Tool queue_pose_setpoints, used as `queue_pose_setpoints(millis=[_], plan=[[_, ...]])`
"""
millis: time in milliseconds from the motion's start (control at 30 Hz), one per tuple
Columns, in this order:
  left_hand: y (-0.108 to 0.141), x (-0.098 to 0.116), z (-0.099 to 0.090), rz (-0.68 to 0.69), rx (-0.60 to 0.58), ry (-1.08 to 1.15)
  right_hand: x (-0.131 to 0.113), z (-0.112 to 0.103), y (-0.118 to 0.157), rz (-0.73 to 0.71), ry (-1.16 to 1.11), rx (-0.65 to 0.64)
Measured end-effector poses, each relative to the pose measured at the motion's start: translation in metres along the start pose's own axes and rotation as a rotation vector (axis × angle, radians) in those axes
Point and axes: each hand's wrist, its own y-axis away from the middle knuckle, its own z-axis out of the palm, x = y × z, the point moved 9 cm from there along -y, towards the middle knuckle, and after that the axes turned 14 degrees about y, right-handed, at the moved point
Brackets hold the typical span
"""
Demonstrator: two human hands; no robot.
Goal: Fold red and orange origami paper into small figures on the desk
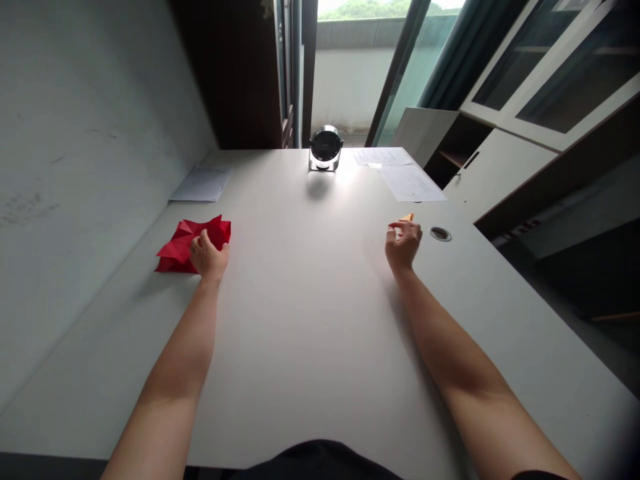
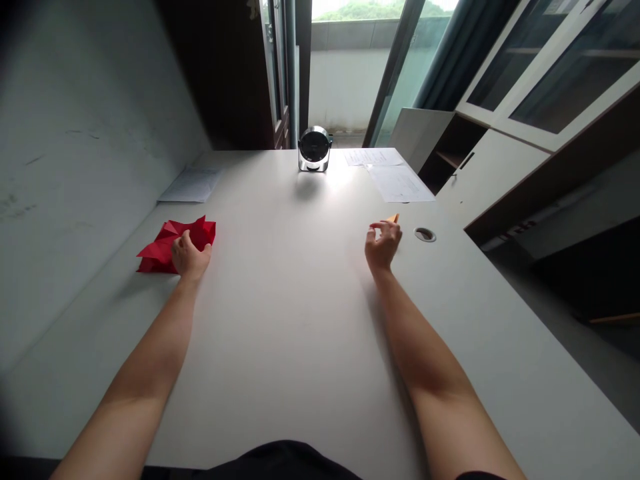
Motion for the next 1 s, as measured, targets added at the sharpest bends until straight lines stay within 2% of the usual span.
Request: queue_pose_setpoints(millis=[67, 167, 267, 367, 467, 533, 633, 700, 767, 833, 900, 1000], plan=[[-0.004, -0.013, -0.001, -0.045, 0.005, -0.039, -0.03, 0.003, 0.009, -0.057, -0.076, -0.055], [-0.007, -0.016, 0.003, -0.038, -0.029, -0.094, -0.069, 0.005, 0.025, -0.136, -0.148, -0.126], [-0.006, -0.006, 0.002, 0.025, -0.044, -0.11, -0.101, 0.008, 0.041, -0.228, -0.212, -0.211], [0.001, 0.017, -0.005, 0.109, -0.024, -0.083, -0.125, 0.014, 0.057, -0.359, -0.26, -0.316], [0.019, 0.058, 0.0, 0.275, -0.085, -0.014, -0.135, 0.022, 0.068, -0.458, -0.274, -0.397], [0.044, 0.095, 0.009, 0.451, -0.168, 0.069, -0.135, 0.027, 0.071, -0.494, -0.272, -0.438], [0.093, 0.145, 0.028, 0.72, -0.354, 0.242, -0.135, 0.029, 0.073, -0.529, -0.262, -0.472], [0.126, 0.166, 0.044, 0.85, -0.527, 0.321, -0.137, 0.028, 0.075, -0.56, -0.255, -0.491], [0.151, 0.176, 0.056, 0.924, -0.669, 0.351, -0.142, 0.029, 0.081, -0.608, -0.264, -0.538], [0.164, 0.178, 0.064, 0.955, -0.767, 0.37, -0.146, 0.032, 0.09, -0.649, -0.288, -0.61], [0.169, 0.178, 0.065, 0.96, -0.826, 0.395, -0.148, 0.036, 0.098, -0.661, -0.308, -0.662], [0.166, 0.176, 0.061, 0.932, -0.877, 0.452, -0.149, 0.038, 0.103, -0.674, -0.318, -0.672]])
